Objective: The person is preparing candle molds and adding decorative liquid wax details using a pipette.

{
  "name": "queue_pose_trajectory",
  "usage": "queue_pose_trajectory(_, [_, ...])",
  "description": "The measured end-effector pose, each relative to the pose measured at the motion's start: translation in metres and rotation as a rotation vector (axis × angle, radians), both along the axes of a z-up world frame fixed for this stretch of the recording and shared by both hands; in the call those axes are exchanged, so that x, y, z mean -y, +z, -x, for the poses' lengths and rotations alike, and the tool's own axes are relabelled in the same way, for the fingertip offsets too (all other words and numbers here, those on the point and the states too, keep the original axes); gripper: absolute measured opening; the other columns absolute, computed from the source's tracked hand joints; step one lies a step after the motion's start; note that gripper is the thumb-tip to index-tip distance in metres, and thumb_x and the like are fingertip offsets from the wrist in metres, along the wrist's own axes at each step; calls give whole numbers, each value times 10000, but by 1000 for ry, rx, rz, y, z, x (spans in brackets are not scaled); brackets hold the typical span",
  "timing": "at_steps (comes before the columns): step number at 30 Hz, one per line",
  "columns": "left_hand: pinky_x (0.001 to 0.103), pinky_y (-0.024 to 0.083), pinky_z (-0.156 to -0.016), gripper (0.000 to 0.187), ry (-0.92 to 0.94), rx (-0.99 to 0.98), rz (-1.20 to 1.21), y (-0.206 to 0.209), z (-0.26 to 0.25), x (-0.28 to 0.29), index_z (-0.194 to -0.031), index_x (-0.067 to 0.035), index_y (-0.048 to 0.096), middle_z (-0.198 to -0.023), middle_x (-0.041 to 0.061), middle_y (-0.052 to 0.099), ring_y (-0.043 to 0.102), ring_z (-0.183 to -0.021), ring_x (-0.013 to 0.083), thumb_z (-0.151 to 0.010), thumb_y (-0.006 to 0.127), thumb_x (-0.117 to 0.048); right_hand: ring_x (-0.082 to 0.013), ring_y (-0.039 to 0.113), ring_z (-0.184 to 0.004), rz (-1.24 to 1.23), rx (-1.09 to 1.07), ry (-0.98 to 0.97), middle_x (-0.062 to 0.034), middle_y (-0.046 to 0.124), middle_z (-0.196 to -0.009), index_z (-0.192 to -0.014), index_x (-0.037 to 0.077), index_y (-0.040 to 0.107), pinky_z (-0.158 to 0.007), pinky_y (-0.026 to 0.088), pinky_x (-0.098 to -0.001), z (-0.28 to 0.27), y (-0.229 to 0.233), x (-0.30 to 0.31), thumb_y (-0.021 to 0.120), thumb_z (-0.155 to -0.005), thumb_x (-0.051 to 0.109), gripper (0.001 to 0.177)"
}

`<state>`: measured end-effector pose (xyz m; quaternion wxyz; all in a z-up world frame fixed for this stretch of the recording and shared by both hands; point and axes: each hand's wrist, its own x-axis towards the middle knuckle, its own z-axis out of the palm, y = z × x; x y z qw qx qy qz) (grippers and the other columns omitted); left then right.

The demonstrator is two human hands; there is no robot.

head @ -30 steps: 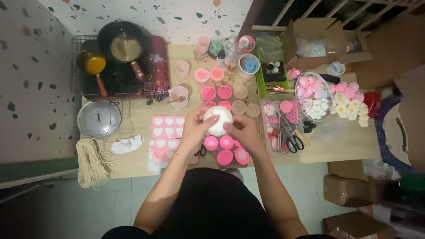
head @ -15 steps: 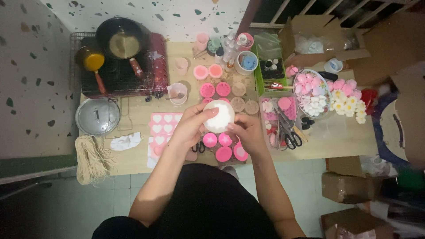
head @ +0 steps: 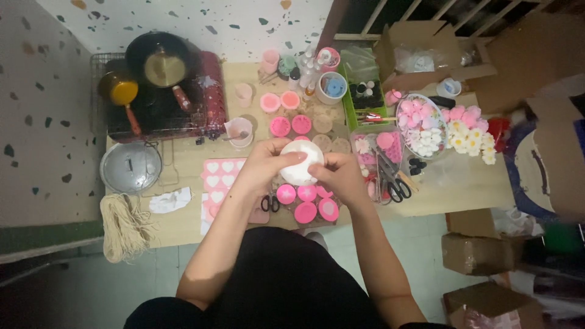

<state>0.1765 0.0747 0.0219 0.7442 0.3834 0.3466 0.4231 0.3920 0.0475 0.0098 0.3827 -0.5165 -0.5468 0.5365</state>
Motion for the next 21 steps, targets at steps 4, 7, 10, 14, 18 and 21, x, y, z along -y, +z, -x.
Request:
queue_pose_trajectory(4, [295,571,-788,313,-131,103,48,-8,6,-11,-1150,63,719,-1010,93,750,709,-879,151,-909,751,-135,-44,523,-575,102,-114,37,4,650,-692,-889,-34,762,-500,396,-221,-10,-6,-1,799,-870,221,258])
queue_pose_trajectory(7, [319,579,-829,344,-198,200,167,-21,2,-21,-1182,42,689,-1054,96,748,726,-914,169,-893,734,-138,-47,521,-562,87,-333,71,0,655,-703,-883,-44,747,-479,385,-221,-18,-27,0,802,-877,216,267])
queue_pose_trajectory(10, [342,587,-875,368,-265,282,246,-40,0,-29,-1193,45,671,-1085,112,741,739,-955,195,-879,745,-131,-49,580,-661,-11,-444,196,3,683,-790,-922,-31,746,-560,442,-223,-18,-25,2,781,-903,256,290])
queue_pose_trajectory(14, [304,580,-792,317,-251,112,132,-20,3,-28,-1103,15,713,-986,69,756,727,-870,154,-817,786,-103,-53,580,-560,44,-294,219,2,684,-700,-886,9,732,-498,452,-226,-18,4,-2,826,-822,209,230])
queue_pose_trajectory(18, [272,510,-674,219,-327,-151,-167,4,9,-23,-968,38,742,-862,48,727,656,-760,106,-794,850,-37,-35,543,-610,24,-49,145,11,637,-682,-750,4,639,-517,397,-210,-30,-2,-10,887,-834,171,310])
queue_pose_trajectory(21, [257,529,-703,256,-438,-104,-198,6,11,-30,-981,15,739,-887,32,736,667,-783,88,-752,853,-5,-35,607,-615,67,-98,260,9,698,-707,-817,12,743,-537,460,-194,-30,11,-13,846,-819,201,216])
